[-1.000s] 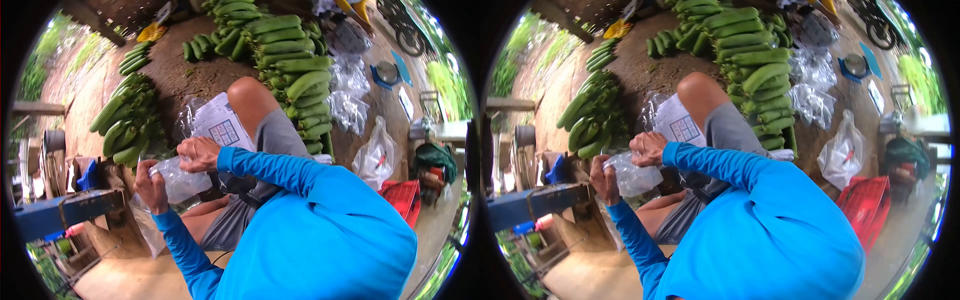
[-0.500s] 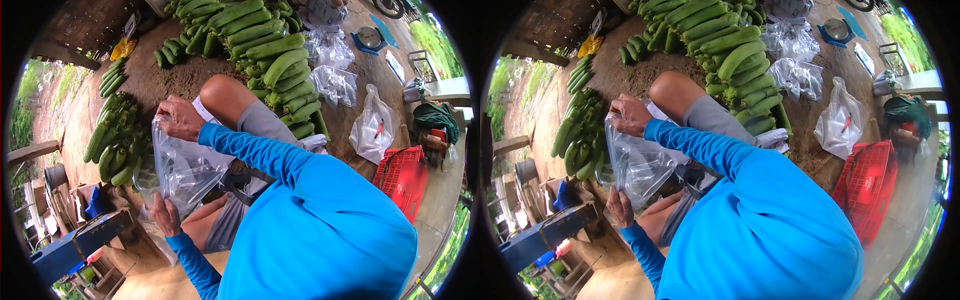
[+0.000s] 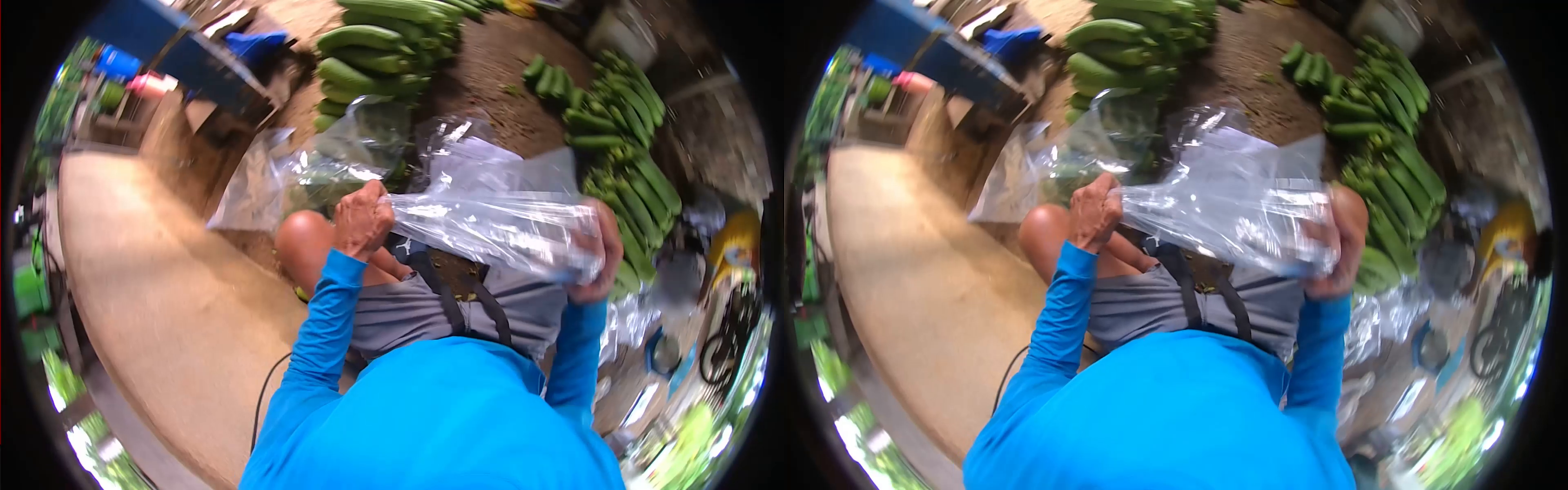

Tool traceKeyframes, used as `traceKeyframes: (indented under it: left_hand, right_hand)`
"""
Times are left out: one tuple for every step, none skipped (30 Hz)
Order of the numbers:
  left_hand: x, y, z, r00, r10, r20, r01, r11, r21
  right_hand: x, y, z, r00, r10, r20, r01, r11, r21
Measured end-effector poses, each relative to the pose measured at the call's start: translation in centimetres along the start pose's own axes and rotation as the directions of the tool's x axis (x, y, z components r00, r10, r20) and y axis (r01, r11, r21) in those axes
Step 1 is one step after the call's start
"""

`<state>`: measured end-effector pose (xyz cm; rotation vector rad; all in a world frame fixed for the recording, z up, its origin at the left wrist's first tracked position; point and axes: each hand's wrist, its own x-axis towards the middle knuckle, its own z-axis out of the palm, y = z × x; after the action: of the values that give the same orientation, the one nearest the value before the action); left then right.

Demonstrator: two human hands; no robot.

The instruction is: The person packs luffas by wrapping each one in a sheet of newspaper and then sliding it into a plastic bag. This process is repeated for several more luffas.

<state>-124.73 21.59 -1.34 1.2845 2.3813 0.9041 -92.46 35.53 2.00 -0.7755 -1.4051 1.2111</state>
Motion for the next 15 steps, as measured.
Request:
traceKeyframes:
  left_hand:
    - [-0.2,-0.3,-0.1,0.995,-0.095,-0.038,0.089,0.986,-0.138]
    - [-0.4,-0.7,-0.4,0.980,-0.191,-0.055,0.169,0.946,-0.277]
    - [-0.2,-1.4,-1.1,0.959,-0.282,-0.012,0.244,0.852,-0.464]
    - [-0.3,-4.6,0.3,0.964,-0.266,0.004,0.160,0.568,-0.807]
    - [-0.2,-4.4,0.5,0.975,-0.222,-0.010,0.067,0.332,-0.941]
    - [-0.1,-3.3,1.0,0.983,-0.178,-0.037,-0.025,0.066,-0.998]
    - [0.1,-2.0,0.2,0.980,-0.180,0.084,0.083,-0.017,-0.996]
    - [0.5,-0.7,-0.5,0.965,-0.167,0.201,0.186,-0.100,-0.977]
    - [0.9,-0.2,-0.2,0.964,-0.159,0.211,0.189,-0.143,-0.971]
    - [1.1,-0.2,0.0,0.915,-0.118,0.387,0.340,-0.293,-0.894]
    - [0.6,-0.1,0.8,0.963,-0.005,0.268,0.256,-0.278,-0.926]
    - [-0.2,-0.2,1.5,0.983,0.109,0.147,0.172,-0.272,-0.947]
    - [-0.4,0.0,0.5,0.864,0.246,0.440,0.473,-0.095,-0.876]
    - [-0.5,0.5,-0.6,0.641,0.322,0.697,0.704,0.116,-0.701]
    - [-0.7,1.9,0.0,0.540,0.378,0.752,0.596,0.458,-0.659]
  right_hand:
    - [0.5,-0.7,-1.6,0.847,0.432,0.309,-0.529,0.740,0.416]
    - [0.5,-1.6,-2.6,0.456,0.556,0.695,-0.866,0.098,0.490]
    - [-1.8,-1.5,-2.9,0.439,0.676,0.592,-0.899,0.330,0.289]
    - [-3.8,-0.9,-2.7,0.469,0.748,0.470,-0.858,0.512,0.040]
    - [-3.8,-1.5,-2.0,0.243,0.796,0.554,-0.901,0.396,-0.174]
    - [-3.9,-2.2,-1.2,0.002,0.819,0.574,-0.878,0.276,-0.391]
    - [-4.9,-2.5,-0.1,0.037,0.800,0.599,-0.770,0.405,-0.493]
    - [-5.5,-2.7,0.8,0.069,0.772,0.632,-0.633,0.524,-0.570]
    - [-5.0,-2.6,0.6,-0.015,0.799,0.601,-0.578,0.483,-0.658]
    - [-4.6,-2.2,-0.2,-0.029,0.796,0.604,-0.565,0.486,-0.667]
    - [-4.1,-1.5,-1.5,0.216,0.775,0.594,-0.485,0.613,-0.624]
    - [-3.3,-0.8,-3.1,0.446,0.695,0.564,-0.377,0.717,-0.586]
    - [-1.5,0.4,-5.8,0.588,0.700,0.405,-0.537,0.712,-0.451]
    - [-0.2,1.1,-7.6,0.679,0.705,0.206,-0.651,0.707,-0.275]
    - [1.4,-0.1,-6.4,0.911,0.284,0.300,-0.089,0.844,-0.528]
